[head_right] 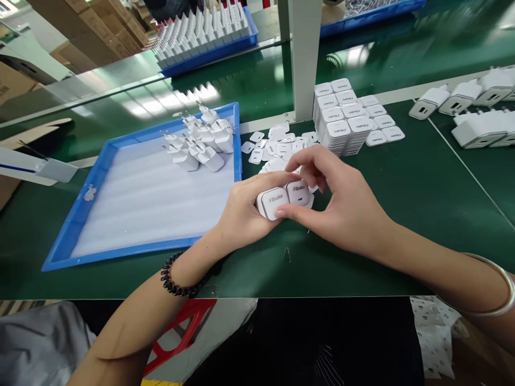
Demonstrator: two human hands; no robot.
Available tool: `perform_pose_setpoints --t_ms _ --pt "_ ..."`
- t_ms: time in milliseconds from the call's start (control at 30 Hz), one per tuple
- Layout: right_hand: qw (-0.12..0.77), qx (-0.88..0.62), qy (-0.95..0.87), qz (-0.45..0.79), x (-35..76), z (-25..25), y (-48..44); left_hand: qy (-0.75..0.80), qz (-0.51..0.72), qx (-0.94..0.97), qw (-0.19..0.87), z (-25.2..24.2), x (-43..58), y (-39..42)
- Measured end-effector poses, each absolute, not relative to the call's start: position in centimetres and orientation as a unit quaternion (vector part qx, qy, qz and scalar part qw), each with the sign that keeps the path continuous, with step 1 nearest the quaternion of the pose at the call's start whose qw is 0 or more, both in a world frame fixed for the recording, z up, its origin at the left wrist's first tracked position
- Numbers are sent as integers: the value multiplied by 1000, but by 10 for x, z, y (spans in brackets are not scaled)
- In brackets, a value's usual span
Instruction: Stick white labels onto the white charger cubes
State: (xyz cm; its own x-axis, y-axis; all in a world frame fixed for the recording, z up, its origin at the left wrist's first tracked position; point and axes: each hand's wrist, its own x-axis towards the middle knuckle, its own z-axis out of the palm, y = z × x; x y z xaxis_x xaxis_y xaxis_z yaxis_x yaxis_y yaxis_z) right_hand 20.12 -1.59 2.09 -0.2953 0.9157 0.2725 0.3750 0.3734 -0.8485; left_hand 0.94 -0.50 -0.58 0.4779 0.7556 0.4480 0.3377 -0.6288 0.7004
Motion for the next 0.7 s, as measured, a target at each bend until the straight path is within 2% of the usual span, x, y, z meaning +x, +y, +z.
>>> perform_pose_setpoints --t_ms 67,233,367,500,700 --pt "396 -421 -752 318 201 18 -14 313 387 825 267 -7 9 -5" --pt "319 -422 -724 442 195 10 -13 280 362 852 253 -11 7 -5" --pt "338 -422 -678 497 193 12 -12 293 342 860 242 -10 7 -6" --pt "359 -411 -625 559 197 20 -9 257 406 841 248 -8 9 -5" --pt "349 -401 -648 546 204 26 -10 257 433 816 283 -4 11 -6"
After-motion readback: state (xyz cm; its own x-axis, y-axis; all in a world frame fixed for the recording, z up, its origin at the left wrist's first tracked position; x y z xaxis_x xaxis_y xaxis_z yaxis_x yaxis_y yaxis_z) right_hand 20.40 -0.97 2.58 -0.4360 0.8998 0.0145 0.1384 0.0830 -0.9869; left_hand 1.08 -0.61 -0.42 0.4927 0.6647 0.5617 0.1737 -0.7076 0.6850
